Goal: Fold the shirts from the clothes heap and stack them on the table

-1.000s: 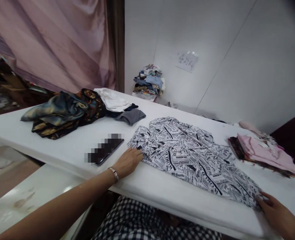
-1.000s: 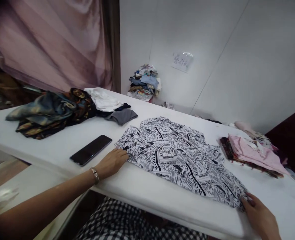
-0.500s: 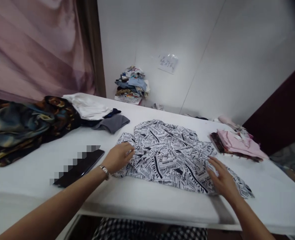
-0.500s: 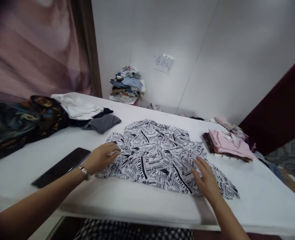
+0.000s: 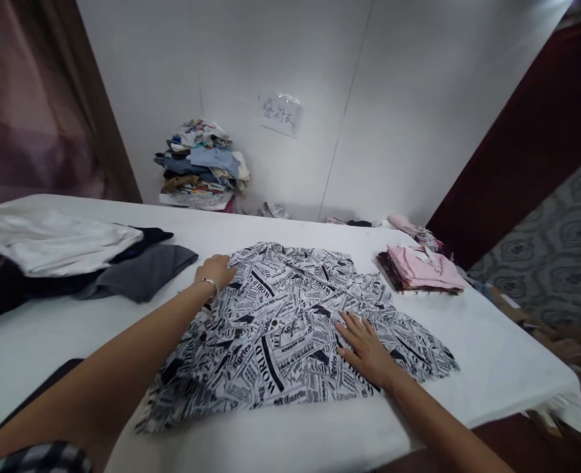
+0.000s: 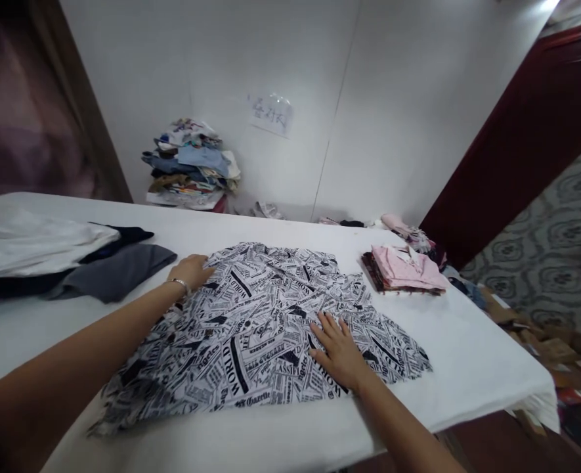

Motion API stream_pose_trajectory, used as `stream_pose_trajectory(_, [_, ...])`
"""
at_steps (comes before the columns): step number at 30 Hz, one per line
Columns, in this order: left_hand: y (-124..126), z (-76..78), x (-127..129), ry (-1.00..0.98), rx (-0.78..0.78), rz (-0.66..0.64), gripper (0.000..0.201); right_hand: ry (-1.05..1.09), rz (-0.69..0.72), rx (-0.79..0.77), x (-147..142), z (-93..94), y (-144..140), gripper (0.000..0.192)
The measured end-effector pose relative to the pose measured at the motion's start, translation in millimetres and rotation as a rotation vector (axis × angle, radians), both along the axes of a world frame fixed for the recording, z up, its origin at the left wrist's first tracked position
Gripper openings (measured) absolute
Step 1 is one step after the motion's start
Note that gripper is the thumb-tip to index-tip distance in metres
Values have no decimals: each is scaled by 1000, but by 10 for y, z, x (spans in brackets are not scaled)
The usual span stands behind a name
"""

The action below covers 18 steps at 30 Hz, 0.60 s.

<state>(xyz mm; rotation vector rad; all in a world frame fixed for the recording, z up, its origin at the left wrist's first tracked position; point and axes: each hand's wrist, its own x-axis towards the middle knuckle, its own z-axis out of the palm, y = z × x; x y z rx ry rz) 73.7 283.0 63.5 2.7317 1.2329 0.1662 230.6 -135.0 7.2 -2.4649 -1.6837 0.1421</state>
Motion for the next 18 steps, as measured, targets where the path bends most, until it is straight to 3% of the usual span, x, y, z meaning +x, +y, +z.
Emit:
stream_pose_trajectory(5, [62,-151,245,23,-1,106,58,68,-17,9,-59,35,-14,58])
stream_pose_trajectory(9, [30,-298,264,16,28,103,61,268,-20,74,82,280,20,51])
stream_pose_trajectory(11, [39,-324,262,15,31,98,62,311,-103,208,364,489,124,41])
stream_pose_trajectory(14, [58,-316,268,28,37,99,62,170,-377,349,1023,783,436,36])
stream_pose_trajectory(16, [64,-304,276,39,38,103,62,107,-575,169,1486,879,712,35])
stream_pose_trajectory(18, [67,-301,283,40,39,104,61,99,-657,76,1858,864,992,35])
